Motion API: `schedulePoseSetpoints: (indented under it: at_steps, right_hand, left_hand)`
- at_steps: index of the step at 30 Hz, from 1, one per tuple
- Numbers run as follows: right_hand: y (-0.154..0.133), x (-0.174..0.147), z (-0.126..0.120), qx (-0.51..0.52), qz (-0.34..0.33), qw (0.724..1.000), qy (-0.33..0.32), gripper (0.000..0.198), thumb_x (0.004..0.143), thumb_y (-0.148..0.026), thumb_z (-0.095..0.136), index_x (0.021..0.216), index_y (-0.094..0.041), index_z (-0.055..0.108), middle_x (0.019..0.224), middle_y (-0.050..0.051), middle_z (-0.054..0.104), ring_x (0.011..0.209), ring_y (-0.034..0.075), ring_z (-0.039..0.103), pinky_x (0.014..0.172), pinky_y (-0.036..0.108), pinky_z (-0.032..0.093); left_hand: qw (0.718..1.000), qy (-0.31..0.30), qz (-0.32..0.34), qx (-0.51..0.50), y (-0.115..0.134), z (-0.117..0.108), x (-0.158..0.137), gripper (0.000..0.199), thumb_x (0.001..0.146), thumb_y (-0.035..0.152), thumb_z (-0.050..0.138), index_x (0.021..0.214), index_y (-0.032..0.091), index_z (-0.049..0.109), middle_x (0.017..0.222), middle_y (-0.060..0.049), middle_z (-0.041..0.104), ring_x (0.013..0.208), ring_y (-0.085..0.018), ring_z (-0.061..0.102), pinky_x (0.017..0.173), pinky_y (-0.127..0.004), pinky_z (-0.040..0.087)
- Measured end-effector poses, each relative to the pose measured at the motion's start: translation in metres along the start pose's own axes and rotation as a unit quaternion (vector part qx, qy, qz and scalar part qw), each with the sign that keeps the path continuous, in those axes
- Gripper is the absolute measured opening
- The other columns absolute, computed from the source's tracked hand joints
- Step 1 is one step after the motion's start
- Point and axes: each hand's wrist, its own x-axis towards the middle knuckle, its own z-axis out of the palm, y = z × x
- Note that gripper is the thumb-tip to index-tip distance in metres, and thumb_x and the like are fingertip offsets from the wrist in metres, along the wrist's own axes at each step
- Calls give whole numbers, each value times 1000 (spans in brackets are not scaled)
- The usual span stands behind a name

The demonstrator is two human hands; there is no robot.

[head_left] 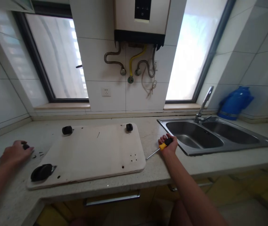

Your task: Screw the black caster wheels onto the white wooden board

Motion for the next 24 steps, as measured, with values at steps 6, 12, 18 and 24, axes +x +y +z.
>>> schedulePoseSetpoints:
  at_steps: [6, 12, 18, 24]
  right_hand:
    - [5, -2, 6, 25, 19, 999, 9, 34, 111, -45, 74, 129, -17, 72, 115, 6, 75, 88, 16, 73, 74, 31, 66]
    - [5, 20, 30, 14, 79, 997, -18, 40, 110, -45, 75, 139, -18, 70, 134, 10, 74, 110, 23, 76, 93, 43, 69]
    - [20, 41, 42, -12, 135, 990, -37, 42, 109, -45, 75, 142, -19, 70, 141, 12, 73, 117, 26, 76, 99, 47, 68]
    - [29, 46, 26, -23, 168, 985, -26, 44, 109, -45, 76, 144, -19, 69, 143, 12, 72, 121, 27, 75, 102, 50, 68]
  left_hand:
    - [989, 76, 118, -37, 89, -8, -18, 53, 78, 75, 67, 109, 34, 54, 103, -3, 67, 131, -53, 66, 113, -83, 54]
    - [904, -257, 276, -201, 215, 23, -135, 73, 76, 67, 91, 136, 31, 70, 126, -7, 82, 109, -37, 82, 104, -57, 69]
    - [765, -439, 437, -177, 264, 63, -241, 52, 108, 38, 68, 159, 34, 60, 160, -11, 67, 144, -32, 68, 127, -56, 54]
    - [739, -456, 479, -134, 275, 83, -259, 47, 112, 26, 56, 158, 33, 59, 162, -11, 62, 151, -29, 61, 133, -52, 46]
